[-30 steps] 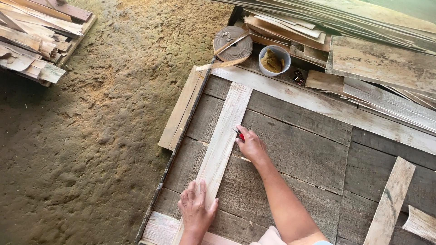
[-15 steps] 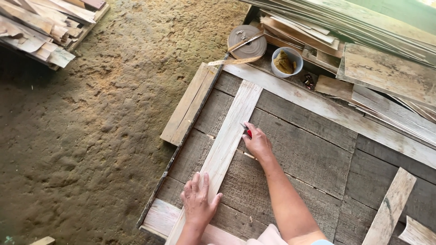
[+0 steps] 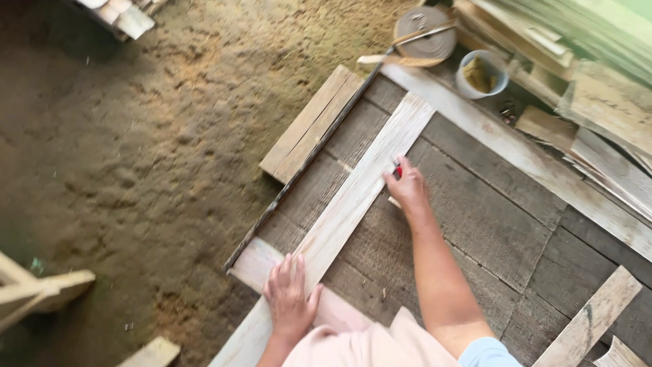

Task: The person cuts strips of wood using a utility knife, using a larger piece of wood as a guide for the blade.

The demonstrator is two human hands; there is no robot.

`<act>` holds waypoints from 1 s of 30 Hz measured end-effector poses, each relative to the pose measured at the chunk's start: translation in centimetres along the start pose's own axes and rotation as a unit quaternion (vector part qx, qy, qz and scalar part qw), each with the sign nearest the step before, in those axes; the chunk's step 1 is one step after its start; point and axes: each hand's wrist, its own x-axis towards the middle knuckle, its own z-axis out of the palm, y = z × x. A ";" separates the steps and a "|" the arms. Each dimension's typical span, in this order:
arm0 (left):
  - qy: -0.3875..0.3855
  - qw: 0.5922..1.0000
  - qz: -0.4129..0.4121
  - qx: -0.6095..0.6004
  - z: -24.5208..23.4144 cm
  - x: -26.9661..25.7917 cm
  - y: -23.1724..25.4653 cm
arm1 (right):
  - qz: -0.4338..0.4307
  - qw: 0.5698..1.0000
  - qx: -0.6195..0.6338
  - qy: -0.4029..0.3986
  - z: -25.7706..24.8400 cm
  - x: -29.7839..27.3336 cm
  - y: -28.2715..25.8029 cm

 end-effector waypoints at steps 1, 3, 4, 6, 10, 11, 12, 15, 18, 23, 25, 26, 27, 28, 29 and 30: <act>-0.005 1.000 -0.013 0.002 -0.2 0.0 0.3 | -0.004 1.000 -0.009 -0.010 1.0 1.8 1.3; 0.008 0.999 0.007 -0.044 -0.5 0.4 0.3 | -0.065 0.995 -0.020 0.074 3.3 5.8 3.3; 0.007 0.999 -0.003 -0.040 -0.5 0.0 0.2 | -0.072 0.995 -0.024 0.065 3.2 5.4 3.1; 0.043 0.996 0.014 -0.073 -0.4 -0.3 0.1 | -0.058 0.996 -0.026 0.058 2.7 4.8 2.8; 0.039 0.998 -0.001 -0.044 -1.4 -1.1 -0.2 | -0.058 0.998 -0.016 0.036 2.0 2.0 1.5; 0.039 0.999 0.000 -0.031 -1.6 -1.1 -0.1 | -0.055 0.998 -0.008 0.036 2.0 1.8 1.4; 0.039 0.999 0.002 -0.020 -1.7 -1.1 0.0 | -0.052 0.998 0.000 0.036 1.9 1.6 1.3; 0.037 0.998 -0.011 -0.046 0.1 -1.4 -0.4 | -0.117 0.989 -0.019 0.094 4.3 5.6 4.7; 0.017 0.999 -0.007 -0.036 -1.0 -1.2 0.0 | -0.116 0.988 -0.027 0.097 4.9 6.8 5.2; -0.008 1.000 -0.021 -0.013 -1.5 -1.2 0.9 | -0.122 0.987 -0.028 0.103 5.6 7.8 5.6; -0.016 1.000 -0.019 -0.004 -1.2 -1.3 0.9 | -0.120 0.987 -0.024 0.103 5.4 7.3 5.7; -0.010 1.000 -0.015 0.001 -1.3 -1.2 0.9 | -0.134 0.986 -0.021 0.101 5.2 6.8 5.8; -0.003 1.000 -0.012 0.005 -1.4 -1.1 0.9 | -0.149 0.984 -0.018 0.099 4.9 6.3 6.0; -0.002 1.000 -0.006 0.003 -1.4 -1.2 0.8 | -0.145 0.984 -0.016 0.104 4.6 5.2 6.1; 0.003 1.000 -0.002 0.018 -1.4 -1.2 0.8 | -0.156 0.982 0.020 0.104 4.4 4.0 6.3; 0.008 0.999 0.005 0.032 -1.4 -1.2 0.8 | -0.165 0.979 0.057 0.105 4.1 2.8 6.6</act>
